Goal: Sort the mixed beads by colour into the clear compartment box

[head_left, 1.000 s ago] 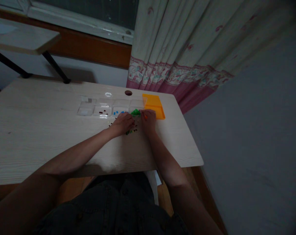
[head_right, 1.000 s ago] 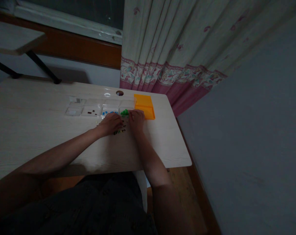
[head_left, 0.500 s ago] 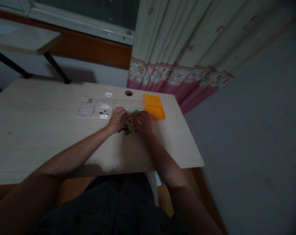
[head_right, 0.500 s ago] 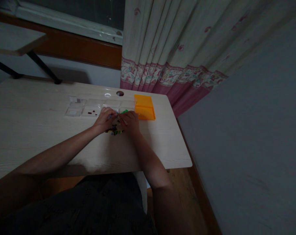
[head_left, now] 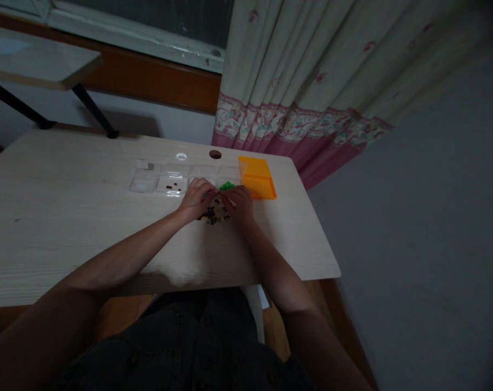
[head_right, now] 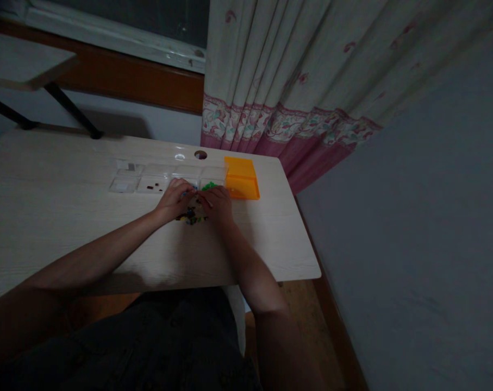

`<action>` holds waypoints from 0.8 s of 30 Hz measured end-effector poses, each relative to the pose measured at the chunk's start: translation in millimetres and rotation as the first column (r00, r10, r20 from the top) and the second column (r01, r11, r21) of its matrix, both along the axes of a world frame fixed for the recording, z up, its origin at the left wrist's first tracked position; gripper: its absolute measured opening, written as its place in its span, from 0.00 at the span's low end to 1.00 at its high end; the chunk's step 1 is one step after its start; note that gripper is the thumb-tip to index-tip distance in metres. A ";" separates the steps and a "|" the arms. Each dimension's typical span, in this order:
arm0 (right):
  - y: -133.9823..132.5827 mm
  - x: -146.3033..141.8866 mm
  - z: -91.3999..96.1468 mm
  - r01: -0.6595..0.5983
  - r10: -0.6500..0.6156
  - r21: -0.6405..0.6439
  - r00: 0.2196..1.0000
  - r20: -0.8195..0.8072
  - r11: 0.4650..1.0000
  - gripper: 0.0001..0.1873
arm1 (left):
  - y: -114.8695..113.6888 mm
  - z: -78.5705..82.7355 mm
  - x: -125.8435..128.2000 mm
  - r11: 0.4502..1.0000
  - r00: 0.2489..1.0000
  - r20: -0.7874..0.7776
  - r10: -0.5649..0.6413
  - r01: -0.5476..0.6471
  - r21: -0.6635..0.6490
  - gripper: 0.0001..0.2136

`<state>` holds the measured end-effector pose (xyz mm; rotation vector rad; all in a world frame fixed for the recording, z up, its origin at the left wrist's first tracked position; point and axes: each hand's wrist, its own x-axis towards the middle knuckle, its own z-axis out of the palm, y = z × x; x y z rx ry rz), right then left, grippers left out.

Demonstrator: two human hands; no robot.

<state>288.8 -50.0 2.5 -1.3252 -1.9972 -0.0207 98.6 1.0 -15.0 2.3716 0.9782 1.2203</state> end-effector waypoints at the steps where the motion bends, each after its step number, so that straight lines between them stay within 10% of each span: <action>1: 0.1 0.0 -0.1 -0.005 0.005 0.001 1.000 0.001 1.000 0.12 | -0.2 0.4 -0.2 1.000 1.000 0.001 0.001 -0.001 0.003 0.09; 15: -0.4 0.7 2.4 0.021 -0.022 -0.019 0.999 -0.035 1.000 0.12 | -2.1 4.2 -0.6 1.000 1.000 -0.006 0.002 -0.002 0.009 0.10; 24: 12.1 21.9 -7.7 0.392 -0.391 -0.024 0.910 -0.137 0.920 0.10 | -3.4 10.1 -3.1 0.999 1.000 -0.005 0.024 -0.024 0.043 0.11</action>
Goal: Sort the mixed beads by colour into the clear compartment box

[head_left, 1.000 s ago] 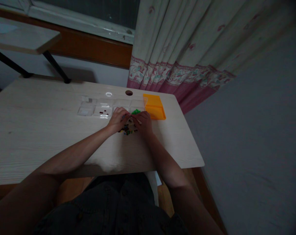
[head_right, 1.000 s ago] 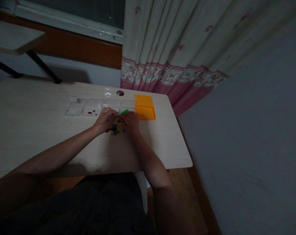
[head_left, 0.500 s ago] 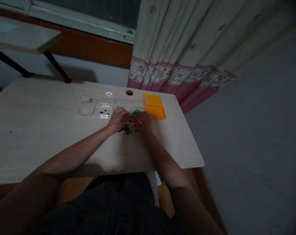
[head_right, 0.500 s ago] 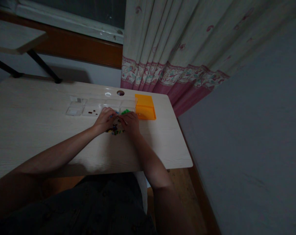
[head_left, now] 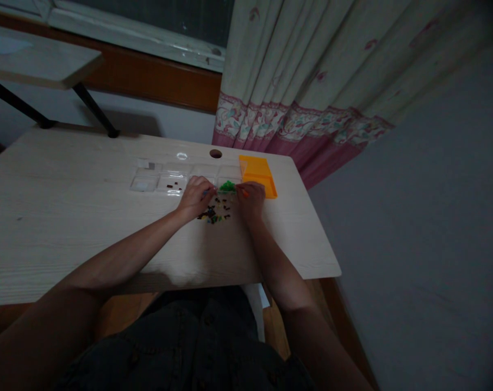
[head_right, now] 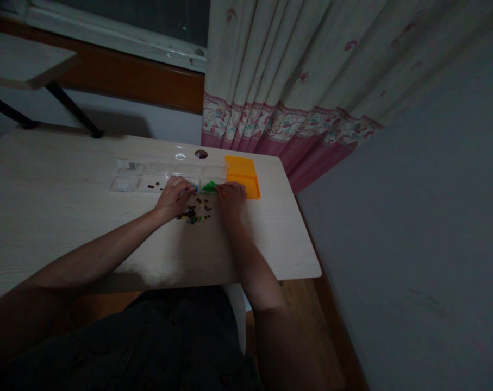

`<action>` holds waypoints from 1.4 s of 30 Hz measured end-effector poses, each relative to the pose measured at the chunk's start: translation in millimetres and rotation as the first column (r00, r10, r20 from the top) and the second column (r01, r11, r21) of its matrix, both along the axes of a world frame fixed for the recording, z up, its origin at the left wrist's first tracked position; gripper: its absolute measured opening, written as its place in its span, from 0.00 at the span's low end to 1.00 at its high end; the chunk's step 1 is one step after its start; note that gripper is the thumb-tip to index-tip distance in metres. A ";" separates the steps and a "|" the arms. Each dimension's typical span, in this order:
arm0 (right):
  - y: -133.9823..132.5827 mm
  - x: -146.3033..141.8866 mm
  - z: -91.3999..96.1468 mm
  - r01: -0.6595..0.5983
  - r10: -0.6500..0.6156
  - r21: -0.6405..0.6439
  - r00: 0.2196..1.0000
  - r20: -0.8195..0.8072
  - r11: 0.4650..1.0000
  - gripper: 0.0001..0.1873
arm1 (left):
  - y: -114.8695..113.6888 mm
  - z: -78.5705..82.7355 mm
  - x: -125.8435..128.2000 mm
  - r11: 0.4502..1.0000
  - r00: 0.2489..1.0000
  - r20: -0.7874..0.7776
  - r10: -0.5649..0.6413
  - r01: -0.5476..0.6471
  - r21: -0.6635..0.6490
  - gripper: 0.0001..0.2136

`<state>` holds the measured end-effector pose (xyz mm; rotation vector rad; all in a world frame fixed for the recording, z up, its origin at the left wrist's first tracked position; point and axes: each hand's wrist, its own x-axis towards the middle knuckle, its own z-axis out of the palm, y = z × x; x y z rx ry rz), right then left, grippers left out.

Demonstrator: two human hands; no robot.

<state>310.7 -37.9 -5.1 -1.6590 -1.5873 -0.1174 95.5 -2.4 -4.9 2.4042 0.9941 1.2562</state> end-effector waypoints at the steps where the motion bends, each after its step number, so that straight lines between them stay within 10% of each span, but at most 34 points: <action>1: 0.4 0.9 -0.4 0.034 -0.034 -0.007 0.999 -0.002 0.999 0.10 | -0.2 0.1 0.1 1.000 1.000 -0.004 -0.006 0.006 0.006 0.11; 19: 2.3 2.6 -4.5 0.034 -0.034 -0.055 0.999 0.000 0.998 0.16 | -0.4 24.0 0.4 0.990 0.953 -0.270 -0.138 0.138 -0.021 0.10; 27: 2.3 0.4 -4.5 -0.009 0.009 -0.026 1.000 -0.006 1.000 0.15 | -34.1 30.0 -21.1 0.959 0.888 -0.361 -0.285 0.260 -0.115 0.08; 42: -1.4 -3.4 -0.5 -0.059 0.059 -0.027 0.998 -0.011 0.998 0.15 | -57.9 8.1 -22.7 0.995 0.880 -0.465 -0.097 0.092 -0.034 0.09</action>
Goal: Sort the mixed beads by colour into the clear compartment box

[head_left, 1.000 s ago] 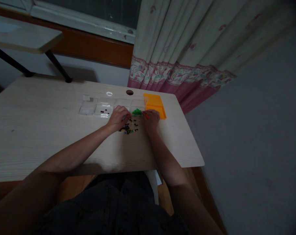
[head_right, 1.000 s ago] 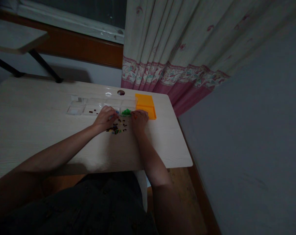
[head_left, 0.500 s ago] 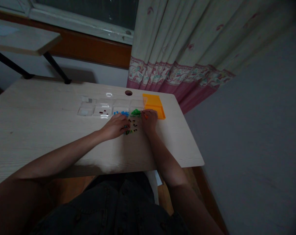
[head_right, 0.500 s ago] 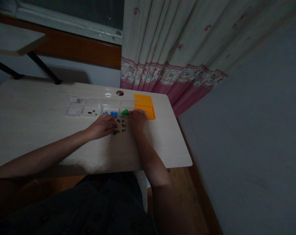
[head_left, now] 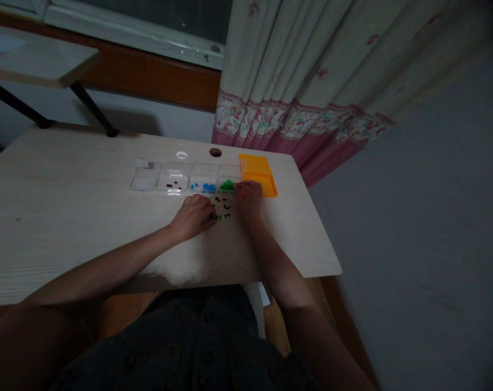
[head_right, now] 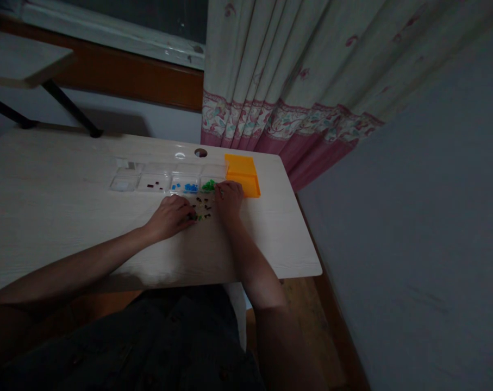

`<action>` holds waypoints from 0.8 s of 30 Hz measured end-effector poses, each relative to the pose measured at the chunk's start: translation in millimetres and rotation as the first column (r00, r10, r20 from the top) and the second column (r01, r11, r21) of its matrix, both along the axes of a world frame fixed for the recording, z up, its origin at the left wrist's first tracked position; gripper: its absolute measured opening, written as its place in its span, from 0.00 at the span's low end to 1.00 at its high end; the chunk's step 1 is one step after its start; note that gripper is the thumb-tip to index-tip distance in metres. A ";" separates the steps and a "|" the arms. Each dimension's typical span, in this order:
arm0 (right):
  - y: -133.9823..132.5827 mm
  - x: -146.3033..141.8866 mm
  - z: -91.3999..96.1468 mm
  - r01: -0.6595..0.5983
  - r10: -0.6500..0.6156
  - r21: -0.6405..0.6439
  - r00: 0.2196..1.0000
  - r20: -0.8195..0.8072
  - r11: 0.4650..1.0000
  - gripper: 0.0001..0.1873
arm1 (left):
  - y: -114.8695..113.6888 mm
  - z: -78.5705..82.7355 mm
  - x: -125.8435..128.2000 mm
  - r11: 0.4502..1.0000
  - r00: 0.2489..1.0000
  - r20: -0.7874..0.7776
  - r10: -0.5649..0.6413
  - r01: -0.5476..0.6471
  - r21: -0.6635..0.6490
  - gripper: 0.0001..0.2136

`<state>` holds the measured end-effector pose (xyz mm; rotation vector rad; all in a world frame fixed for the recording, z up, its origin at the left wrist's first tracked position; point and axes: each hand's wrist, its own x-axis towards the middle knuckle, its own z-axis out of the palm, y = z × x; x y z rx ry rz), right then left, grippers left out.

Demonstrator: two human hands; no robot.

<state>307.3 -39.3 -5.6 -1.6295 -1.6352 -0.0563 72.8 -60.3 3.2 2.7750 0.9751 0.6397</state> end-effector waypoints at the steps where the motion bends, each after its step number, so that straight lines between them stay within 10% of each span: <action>1: -0.1 -0.3 0.2 -0.010 0.010 0.007 1.000 -0.003 1.000 0.16 | 0.7 -0.4 -0.5 1.000 1.000 -0.005 0.004 -0.004 0.007 0.09; 24: -1.3 -4.8 2.2 -0.059 0.059 0.003 0.998 -0.001 0.998 0.15 | 13.4 -8.0 -2.5 1.000 0.999 0.027 0.017 -0.017 0.011 0.14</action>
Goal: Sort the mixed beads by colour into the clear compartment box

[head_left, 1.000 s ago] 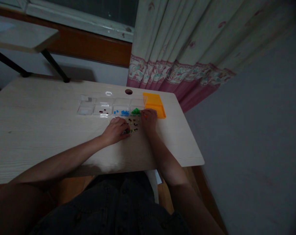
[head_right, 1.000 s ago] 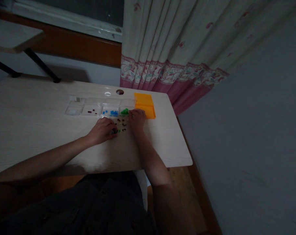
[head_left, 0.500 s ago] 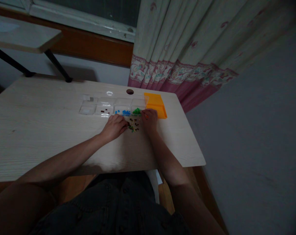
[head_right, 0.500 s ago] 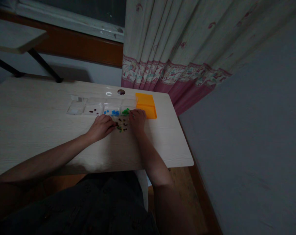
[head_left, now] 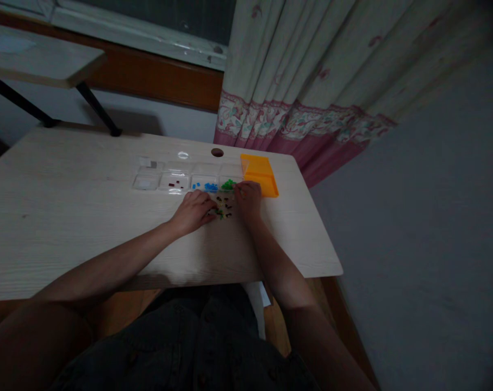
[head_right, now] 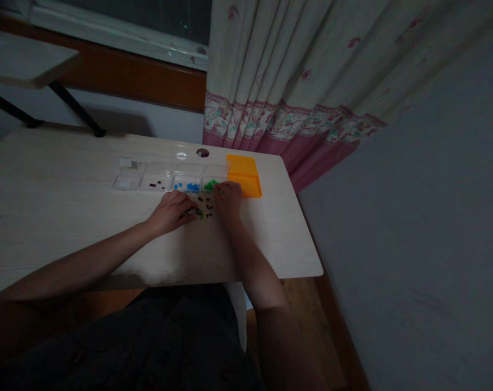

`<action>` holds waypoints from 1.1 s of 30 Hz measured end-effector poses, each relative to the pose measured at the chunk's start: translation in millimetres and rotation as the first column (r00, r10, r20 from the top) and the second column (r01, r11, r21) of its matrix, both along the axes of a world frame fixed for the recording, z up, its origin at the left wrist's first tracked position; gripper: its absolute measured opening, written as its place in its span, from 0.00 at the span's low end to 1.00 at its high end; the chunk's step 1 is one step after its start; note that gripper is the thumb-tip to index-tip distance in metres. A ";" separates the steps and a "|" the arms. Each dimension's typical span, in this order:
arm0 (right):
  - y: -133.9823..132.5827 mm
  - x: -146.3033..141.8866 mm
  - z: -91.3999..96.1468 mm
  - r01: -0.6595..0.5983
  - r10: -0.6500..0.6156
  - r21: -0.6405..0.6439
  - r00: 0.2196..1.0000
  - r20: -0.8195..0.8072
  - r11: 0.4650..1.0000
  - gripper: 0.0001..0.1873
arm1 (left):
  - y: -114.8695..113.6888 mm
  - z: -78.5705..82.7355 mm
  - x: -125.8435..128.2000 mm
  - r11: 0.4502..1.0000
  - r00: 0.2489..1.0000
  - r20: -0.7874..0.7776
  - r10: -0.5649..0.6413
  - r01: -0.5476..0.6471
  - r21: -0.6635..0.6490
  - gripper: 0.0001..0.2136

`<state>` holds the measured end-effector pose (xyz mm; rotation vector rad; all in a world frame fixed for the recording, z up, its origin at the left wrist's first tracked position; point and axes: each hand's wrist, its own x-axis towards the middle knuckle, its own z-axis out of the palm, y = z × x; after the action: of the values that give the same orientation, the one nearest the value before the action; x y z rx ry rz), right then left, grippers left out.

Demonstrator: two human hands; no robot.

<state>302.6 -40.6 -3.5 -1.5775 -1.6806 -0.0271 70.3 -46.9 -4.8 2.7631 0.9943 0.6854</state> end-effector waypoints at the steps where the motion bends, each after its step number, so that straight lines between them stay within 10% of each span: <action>1: -0.1 0.0 -0.3 -0.004 0.004 0.001 1.000 0.003 1.000 0.15 | 0.3 -1.1 1.4 1.000 1.000 -0.002 -0.002 0.002 0.008 0.13; 24: -1.4 -2.1 1.5 -0.015 0.015 -0.012 1.000 0.006 1.000 0.17 | -0.7 -0.5 7.4 1.000 1.000 0.023 0.006 -0.006 -0.025 0.10; 33: -4.4 -4.6 3.4 -0.082 0.082 -0.007 0.997 0.014 0.997 0.13 | 7.1 6.3 -2.1 0.992 0.948 0.294 0.118 -0.098 -0.083 0.11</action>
<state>298.0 -45.0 0.0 -1.5146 -1.7571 0.0085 68.2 -39.8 1.5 2.4627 1.0830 1.0289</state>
